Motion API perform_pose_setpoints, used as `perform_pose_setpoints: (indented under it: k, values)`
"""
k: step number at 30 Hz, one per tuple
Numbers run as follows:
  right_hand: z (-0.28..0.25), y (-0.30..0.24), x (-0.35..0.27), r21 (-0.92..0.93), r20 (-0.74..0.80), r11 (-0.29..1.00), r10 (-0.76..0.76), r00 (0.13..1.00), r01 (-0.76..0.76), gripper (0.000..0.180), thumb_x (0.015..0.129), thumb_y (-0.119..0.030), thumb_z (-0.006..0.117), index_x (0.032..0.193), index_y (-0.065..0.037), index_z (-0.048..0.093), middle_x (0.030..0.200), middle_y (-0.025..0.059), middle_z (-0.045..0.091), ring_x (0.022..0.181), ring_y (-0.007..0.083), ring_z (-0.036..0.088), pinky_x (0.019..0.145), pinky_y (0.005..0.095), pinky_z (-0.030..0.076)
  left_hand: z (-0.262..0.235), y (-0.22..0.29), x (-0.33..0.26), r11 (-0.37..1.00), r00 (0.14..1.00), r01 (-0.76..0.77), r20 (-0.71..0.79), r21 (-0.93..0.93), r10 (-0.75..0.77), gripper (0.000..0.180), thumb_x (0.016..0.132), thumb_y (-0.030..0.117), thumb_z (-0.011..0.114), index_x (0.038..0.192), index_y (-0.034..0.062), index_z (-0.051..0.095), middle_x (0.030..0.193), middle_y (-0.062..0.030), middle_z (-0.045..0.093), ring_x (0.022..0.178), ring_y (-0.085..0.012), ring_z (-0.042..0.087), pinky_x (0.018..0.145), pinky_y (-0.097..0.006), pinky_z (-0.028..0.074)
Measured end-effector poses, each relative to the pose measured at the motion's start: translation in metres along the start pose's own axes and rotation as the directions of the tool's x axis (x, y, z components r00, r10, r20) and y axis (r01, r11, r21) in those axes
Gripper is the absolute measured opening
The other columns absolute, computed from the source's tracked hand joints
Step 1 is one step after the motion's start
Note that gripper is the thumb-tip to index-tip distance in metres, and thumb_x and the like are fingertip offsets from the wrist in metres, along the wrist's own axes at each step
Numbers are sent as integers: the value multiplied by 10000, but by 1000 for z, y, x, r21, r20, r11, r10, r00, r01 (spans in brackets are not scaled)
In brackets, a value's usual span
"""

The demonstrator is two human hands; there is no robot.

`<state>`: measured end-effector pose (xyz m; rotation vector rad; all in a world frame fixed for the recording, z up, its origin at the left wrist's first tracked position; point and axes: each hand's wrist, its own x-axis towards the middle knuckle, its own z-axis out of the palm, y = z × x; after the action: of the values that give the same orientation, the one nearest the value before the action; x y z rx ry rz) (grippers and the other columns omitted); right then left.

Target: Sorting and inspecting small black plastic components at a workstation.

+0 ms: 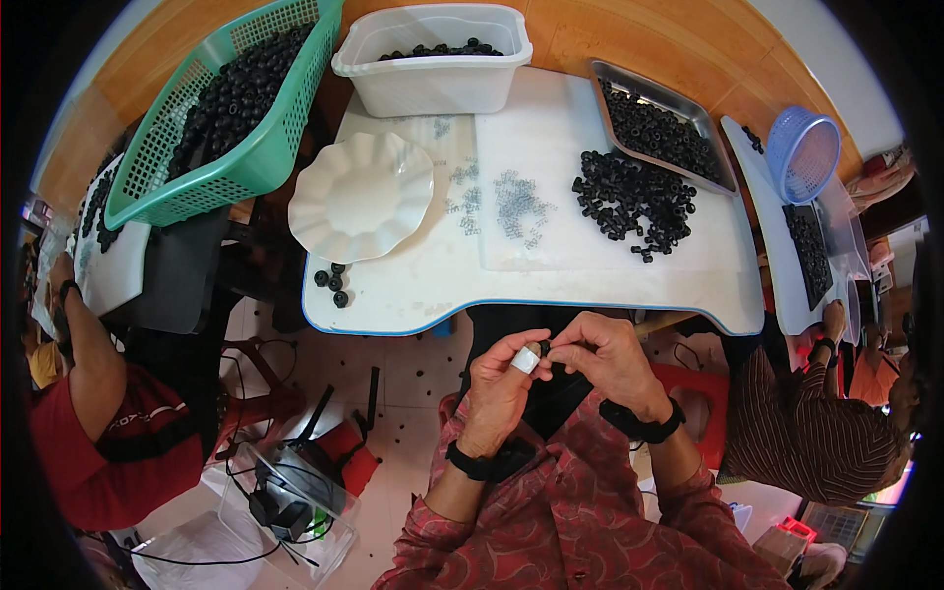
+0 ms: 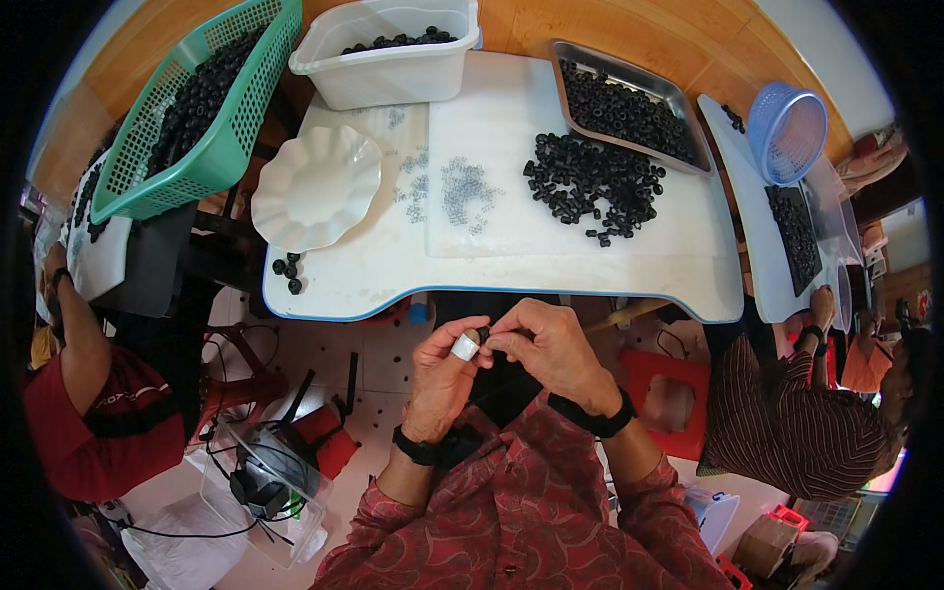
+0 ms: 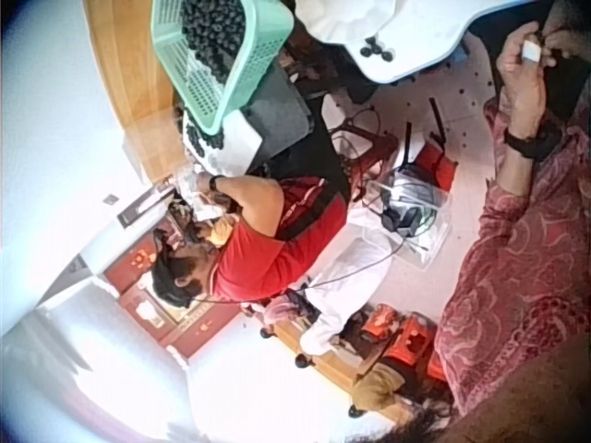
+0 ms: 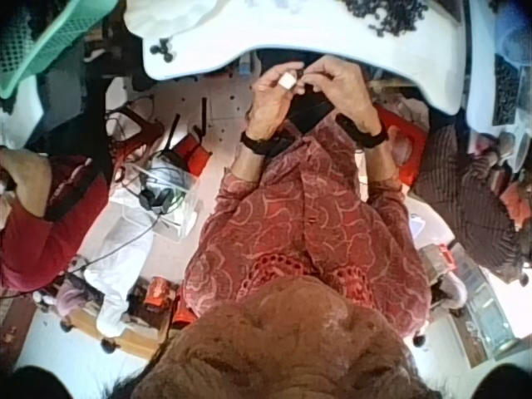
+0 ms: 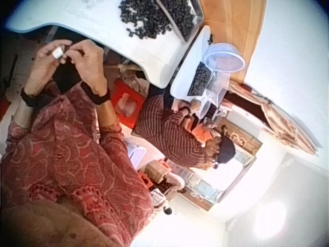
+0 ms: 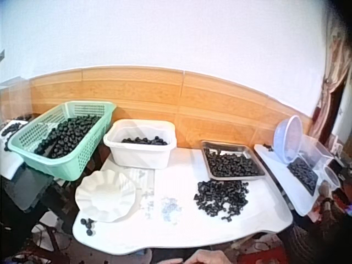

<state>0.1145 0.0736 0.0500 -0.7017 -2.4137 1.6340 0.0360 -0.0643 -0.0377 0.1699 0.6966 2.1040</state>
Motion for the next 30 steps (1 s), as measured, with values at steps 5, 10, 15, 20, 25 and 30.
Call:
perform_pose_setpoints:
  k: [5, 10, 15, 20, 25, 30]
  values:
    - [2, 2, 2, 10, 3, 1000, 16, 1000, -16, 113, 876, -74, 721, 862, 11, 649, 710, 53, 649, 618, 78, 592, 547, 226, 477, -2, -1, 1, 997, 1000, 3, 15, 74, -4, 261, 971, 24, 578, 1220, -40, 619, 984, -41, 628, 811, -109, 628, 728, -247, 541]
    - [9, 14, -1, 250, -52, 963, 120, 991, -104, 96, 915, -72, 679, 948, 12, 648, 788, 48, 676, 631, 70, 586, 572, 213, 480, -3, 0, 2, 995, 996, 88, -24, -54, -89, 248, 981, 38, 565, 1212, -35, 619, 984, -58, 648, 814, -116, 637, 717, -246, 542]
    - [16, 9, -9, 224, -95, 974, 34, 995, -12, 69, 920, -30, 650, 973, 14, 644, 856, 55, 662, 673, 73, 597, 603, 219, 490, -4, 3, 2, 974, 993, 115, -17, -193, -120, 253, 985, 58, 565, 1217, -32, 612, 1012, -75, 671, 808, -116, 639, 712, -247, 541]
    - [18, 2, -14, -114, -121, 955, -285, 951, 272, 110, 888, 24, 648, 994, -3, 662, 902, 77, 626, 706, 122, 632, 604, 244, 495, -3, 5, 2, 964, 993, 110, -15, -243, -117, 261, 985, 67, 568, 1224, -31, 606, 1037, -92, 680, 816, -108, 642, 717, -241, 543]
    - [22, 1, -18, -266, -126, 900, -387, 914, 344, 160, 864, 62, 642, 1004, -11, 667, 930, 98, 598, 715, 204, 654, 601, 293, 523, -1, 5, 2, 960, 991, 125, -7, -251, -131, 258, 983, 62, 570, 1221, -31, 608, 1047, -105, 679, 823, -106, 645, 720, -236, 545]
    - [23, 3, -18, -297, -130, 877, -428, 894, 377, 189, 849, 80, 639, 1016, -8, 655, 938, 109, 585, 724, 231, 658, 600, 311, 530, 0, 3, 2, 966, 991, 125, -12, -225, -131, 242, 986, 55, 565, 1208, -26, 618, 1051, -113, 675, 821, -108, 642, 715, -241, 547]
